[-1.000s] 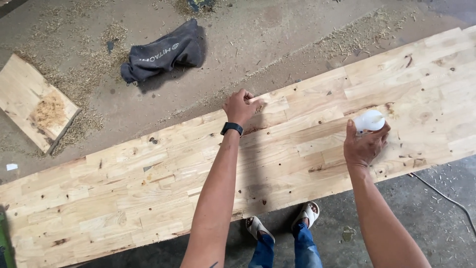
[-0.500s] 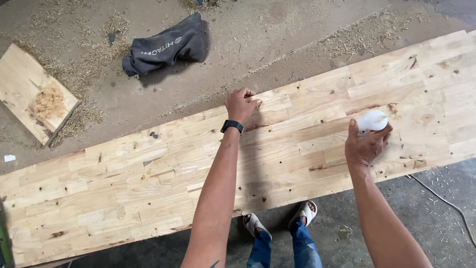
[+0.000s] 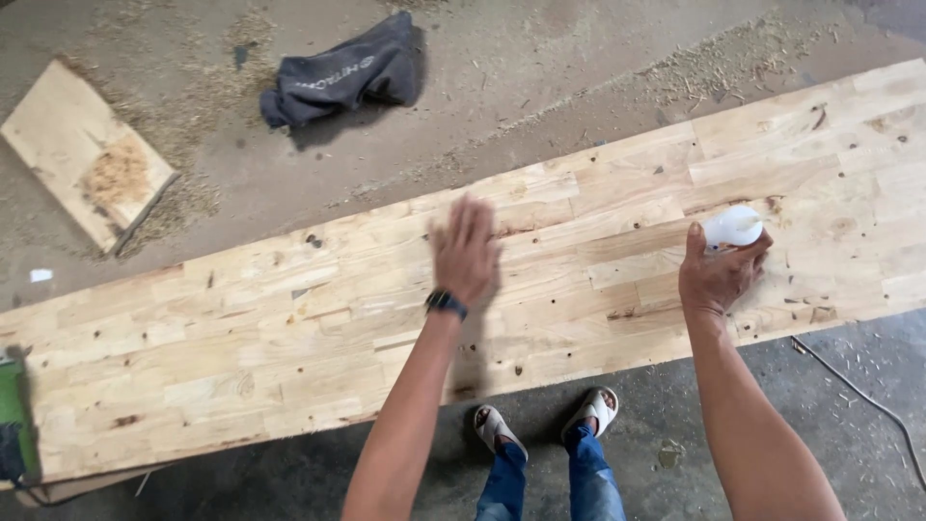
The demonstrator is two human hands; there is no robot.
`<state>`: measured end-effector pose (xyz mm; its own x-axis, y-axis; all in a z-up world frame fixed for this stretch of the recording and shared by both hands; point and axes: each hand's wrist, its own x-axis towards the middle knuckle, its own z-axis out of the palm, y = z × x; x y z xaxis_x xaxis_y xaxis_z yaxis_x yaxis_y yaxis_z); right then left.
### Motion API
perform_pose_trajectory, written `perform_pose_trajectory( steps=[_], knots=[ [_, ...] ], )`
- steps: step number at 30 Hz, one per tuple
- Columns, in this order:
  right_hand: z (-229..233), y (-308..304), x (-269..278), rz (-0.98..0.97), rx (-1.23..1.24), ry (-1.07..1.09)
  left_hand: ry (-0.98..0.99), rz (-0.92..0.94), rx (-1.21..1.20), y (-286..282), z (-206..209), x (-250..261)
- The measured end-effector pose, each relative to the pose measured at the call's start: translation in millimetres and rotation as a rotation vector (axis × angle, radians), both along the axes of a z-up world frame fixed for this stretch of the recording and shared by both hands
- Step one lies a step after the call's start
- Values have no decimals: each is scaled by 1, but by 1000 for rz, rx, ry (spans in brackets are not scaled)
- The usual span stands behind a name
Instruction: The person applies a white liquid from a squeeze bottle onto the surface of a large wooden board. They move along the board, squeezing the bottle to dispense the liquid in lines and spots while occasionally using their hand to spread it.
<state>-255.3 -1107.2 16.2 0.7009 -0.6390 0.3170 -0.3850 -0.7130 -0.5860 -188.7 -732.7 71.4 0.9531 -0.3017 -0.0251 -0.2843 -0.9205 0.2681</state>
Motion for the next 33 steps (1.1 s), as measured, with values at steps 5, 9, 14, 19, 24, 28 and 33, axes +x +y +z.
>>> perform_pose_trajectory(
  steps=[5,9,14,19,24,28,33],
  knots=[
    [42,27,-10,217,-127,-239,-45,535,-261,137,-62,-106],
    [33,75,-33,377,-35,-282,130,784,26,162,27,-148],
    [100,172,-46,406,437,-40,150,774,88,165,28,-142],
    [72,165,-16,295,436,313,107,779,57,161,34,-141],
    [84,171,2,308,401,380,42,763,61,168,18,-142],
    [81,170,13,350,375,384,23,766,46,169,19,-141],
    [62,164,22,353,341,399,-1,771,62,171,11,-141]
  ],
)
